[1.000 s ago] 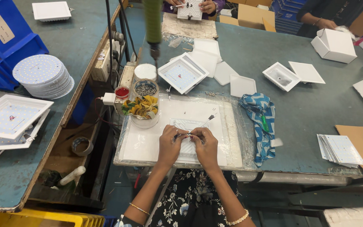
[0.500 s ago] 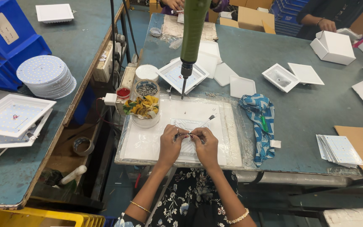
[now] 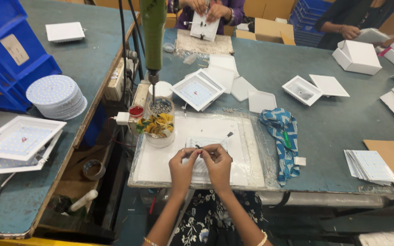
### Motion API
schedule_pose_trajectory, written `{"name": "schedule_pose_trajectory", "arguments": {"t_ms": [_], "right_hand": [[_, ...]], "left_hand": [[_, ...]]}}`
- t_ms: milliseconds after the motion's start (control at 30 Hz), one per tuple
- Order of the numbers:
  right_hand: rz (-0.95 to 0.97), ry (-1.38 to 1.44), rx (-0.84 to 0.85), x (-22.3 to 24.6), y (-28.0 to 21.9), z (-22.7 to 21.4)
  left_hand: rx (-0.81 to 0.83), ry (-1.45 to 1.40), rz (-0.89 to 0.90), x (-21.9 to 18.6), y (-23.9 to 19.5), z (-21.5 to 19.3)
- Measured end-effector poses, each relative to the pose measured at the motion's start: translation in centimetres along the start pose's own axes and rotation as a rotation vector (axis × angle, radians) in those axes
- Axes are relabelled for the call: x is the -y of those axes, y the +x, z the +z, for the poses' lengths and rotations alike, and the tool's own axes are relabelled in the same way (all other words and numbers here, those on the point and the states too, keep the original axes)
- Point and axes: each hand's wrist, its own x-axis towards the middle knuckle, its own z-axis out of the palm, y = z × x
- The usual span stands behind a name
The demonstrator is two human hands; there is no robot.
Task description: The person assembles LED light panels by attaching small black components to the back of white square frames using a green pneumatic screwdriver. They repeatedly pick up components, position them, and drive screws into the frames while working at a factory table.
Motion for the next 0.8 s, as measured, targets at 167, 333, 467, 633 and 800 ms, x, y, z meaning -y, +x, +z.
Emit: {"name": "schedule_pose_trajectory", "arguments": {"t_ms": [167, 333, 467, 633, 800], "right_hand": [[-0.128, -0.081, 0.041, 0.8, -1.7, 4.2], [-0.188, -0.211, 0.2, 1.1, -1.6, 6.9], [-0.385, -0.369, 0.213, 1.7, 4.2, 7.9], [-0.626, 0.005, 0.431, 7.2, 19.8, 11.4], [-0.379, 0.334, 0.841, 15.2, 27.2, 13.6]], "left_hand": [[-0.061, -0.278, -0.185, -0.4, 0.5, -3.2], [-0.116, -0.262, -0.24, -1.3, 1.5, -7.2], [-0.136, 0.319, 0.052, -0.7, 2.4, -9.5], [-0.006, 0.61, 0.375, 0.0, 1.9, -9.3], [0.013, 0.511, 0.237, -0.2, 1.7, -9.7]]}}
